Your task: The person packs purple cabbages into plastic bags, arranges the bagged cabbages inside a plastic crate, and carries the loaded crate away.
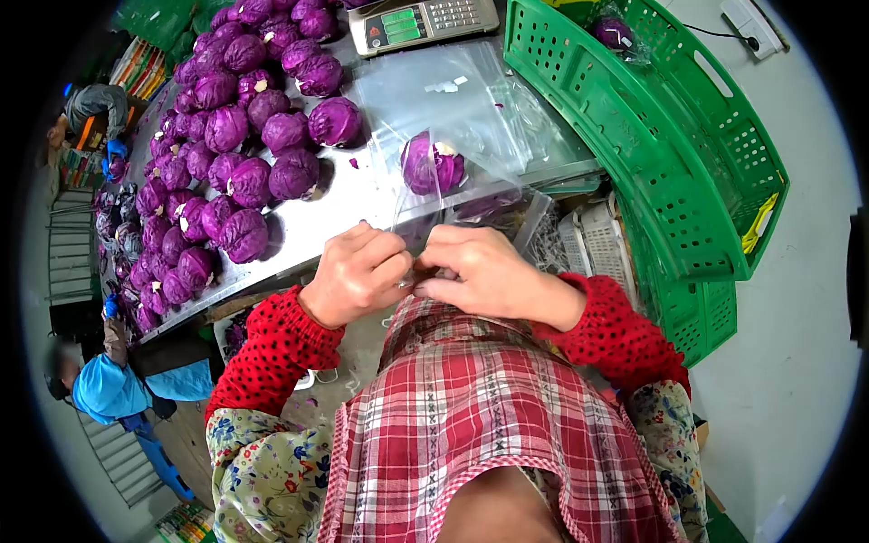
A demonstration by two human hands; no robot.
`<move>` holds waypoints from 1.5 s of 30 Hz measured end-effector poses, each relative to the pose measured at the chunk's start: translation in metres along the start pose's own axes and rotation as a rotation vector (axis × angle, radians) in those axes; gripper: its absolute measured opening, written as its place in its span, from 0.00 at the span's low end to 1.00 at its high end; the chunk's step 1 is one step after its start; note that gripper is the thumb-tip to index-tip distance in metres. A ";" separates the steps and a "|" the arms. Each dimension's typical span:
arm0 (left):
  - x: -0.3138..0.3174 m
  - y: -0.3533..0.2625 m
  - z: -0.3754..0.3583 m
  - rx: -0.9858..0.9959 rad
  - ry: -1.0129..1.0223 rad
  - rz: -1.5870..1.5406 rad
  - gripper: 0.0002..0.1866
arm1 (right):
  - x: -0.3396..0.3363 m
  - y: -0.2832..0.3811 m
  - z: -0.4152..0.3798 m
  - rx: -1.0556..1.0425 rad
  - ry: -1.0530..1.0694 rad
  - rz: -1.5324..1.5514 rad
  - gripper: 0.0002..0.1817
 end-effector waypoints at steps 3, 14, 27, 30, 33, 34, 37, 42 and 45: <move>0.002 -0.001 -0.004 -0.028 0.035 0.049 0.16 | 0.005 0.004 0.000 -0.084 -0.090 -0.142 0.12; -0.007 0.010 0.000 -0.042 -0.015 -0.013 0.16 | -0.032 0.016 0.016 0.030 -0.144 0.104 0.10; -0.011 0.029 -0.014 -0.102 -0.022 -0.015 0.16 | -0.124 0.071 -0.041 -0.126 -0.179 0.485 0.09; -0.024 0.031 -0.023 -0.009 -0.059 0.041 0.20 | -0.161 0.022 -0.155 0.665 -0.436 0.021 0.10; -0.017 0.064 -0.057 -0.177 -0.269 0.026 0.36 | -0.066 -0.071 -0.315 0.586 0.459 -0.227 0.09; -0.013 0.072 -0.057 -0.343 -0.237 0.045 0.45 | -0.059 -0.086 -0.325 0.507 0.608 -0.244 0.13; 0.028 0.099 -0.042 -0.616 0.020 -0.198 0.59 | -0.054 -0.096 -0.157 0.648 -0.228 -0.154 0.36; 0.066 0.097 -0.006 -0.336 0.096 -0.205 0.42 | -0.051 -0.132 -0.011 0.063 -0.175 -0.341 0.24; 0.085 0.119 -0.018 -0.366 0.014 -0.338 0.20 | -0.041 -0.179 -0.025 0.484 -0.261 0.193 0.08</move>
Point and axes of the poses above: each hand's wrist, its own z-axis towards the middle knuckle, its own x-axis out of the palm, y = z × x, the point moved 2 cm from there along z, towards the middle knuckle, and after that the axes turned 15 degrees about -x, right-handed, at the moved point
